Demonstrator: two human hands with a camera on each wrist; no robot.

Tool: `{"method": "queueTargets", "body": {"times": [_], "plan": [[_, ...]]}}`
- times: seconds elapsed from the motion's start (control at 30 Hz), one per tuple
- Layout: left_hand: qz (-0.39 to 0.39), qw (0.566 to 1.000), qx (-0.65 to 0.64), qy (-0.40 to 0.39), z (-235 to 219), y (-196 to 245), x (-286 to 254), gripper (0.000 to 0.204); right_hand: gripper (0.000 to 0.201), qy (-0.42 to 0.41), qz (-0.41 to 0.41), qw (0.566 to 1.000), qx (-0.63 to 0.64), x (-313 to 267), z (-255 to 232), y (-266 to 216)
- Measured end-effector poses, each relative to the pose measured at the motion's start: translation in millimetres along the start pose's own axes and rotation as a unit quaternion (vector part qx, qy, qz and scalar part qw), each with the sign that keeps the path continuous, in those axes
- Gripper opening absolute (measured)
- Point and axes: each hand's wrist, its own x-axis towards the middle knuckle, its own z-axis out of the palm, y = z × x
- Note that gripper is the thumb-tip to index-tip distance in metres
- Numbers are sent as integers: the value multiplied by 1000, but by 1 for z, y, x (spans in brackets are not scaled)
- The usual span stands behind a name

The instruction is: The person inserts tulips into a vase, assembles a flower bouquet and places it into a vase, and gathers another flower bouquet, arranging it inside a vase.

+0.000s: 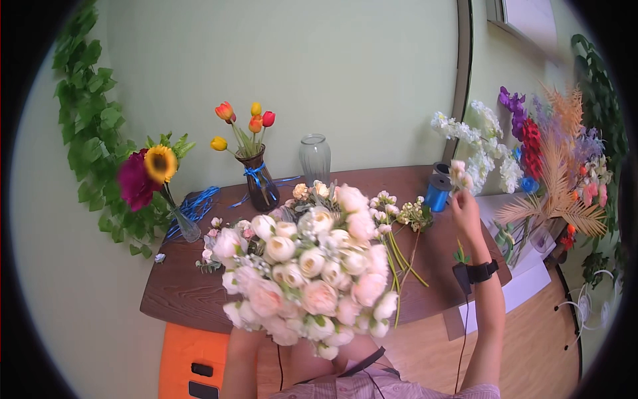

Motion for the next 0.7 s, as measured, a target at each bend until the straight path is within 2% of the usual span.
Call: {"method": "queueTargets", "body": {"times": [0.03, 0.1, 0.13, 0.17, 0.2, 0.3, 0.37, 0.4, 0.43, 0.5, 0.53, 0.57, 0.6, 0.67, 0.7], "plan": [[10, 1000, 2, -2, 2, 5, 5, 28, 12, 0, 0, 1000, 0, 1, 0, -26], [31, 999, 6, -7, 8, -2, -3, 27, 10, 0, -56, 991, 123, -1, 0, -75], [41, 999, 8, -10, 10, -1, -1, 27, 9, -53, -11, 981, 185, -5, 1, -93], [51, 999, 10, -13, 10, -26, -24, 27, 9, -106, 34, 963, 246, -9, 3, -109], [61, 998, 12, -15, 10, -29, -23, 26, 9, -119, 3, 955, 271, -14, 6, -125], [91, 995, 20, -20, 14, -35, -26, 26, 11, -161, -54, 912, 373, -30, 29, -159], [110, 993, 27, -21, 16, -36, -26, 25, 12, -223, -55, 910, 345, -40, 29, -184], [120, 992, 30, -22, 16, -36, -23, 25, 14, -236, -48, 877, 417, -47, 46, -182], [129, 991, 33, -22, 29, 75, 72, 25, 19, -261, -33, 876, 404, -49, 50, -187], [147, 988, 40, -22, 28, 72, 74, 25, 19, -268, -43, 869, 414, -67, 46, -166], [156, 987, 43, -23, 28, 70, 74, 24, 19, -274, -51, 863, 421, -67, 54, -171], [165, 985, 45, -24, 29, 67, 73, 24, 20, -280, -58, 857, 429, -130, 13, -97], [174, 983, 48, -26, 21, -56, -33, 24, 20, -287, -66, 851, 436, -193, -28, -23], [193, 979, 52, -29, 22, -57, -29, 24, 20, -300, -80, 838, 449, -88, 52, -139], [202, 977, 53, -32, 22, -56, -25, 24, 21, -305, -86, 832, 455, -88, 52, -137]]}}
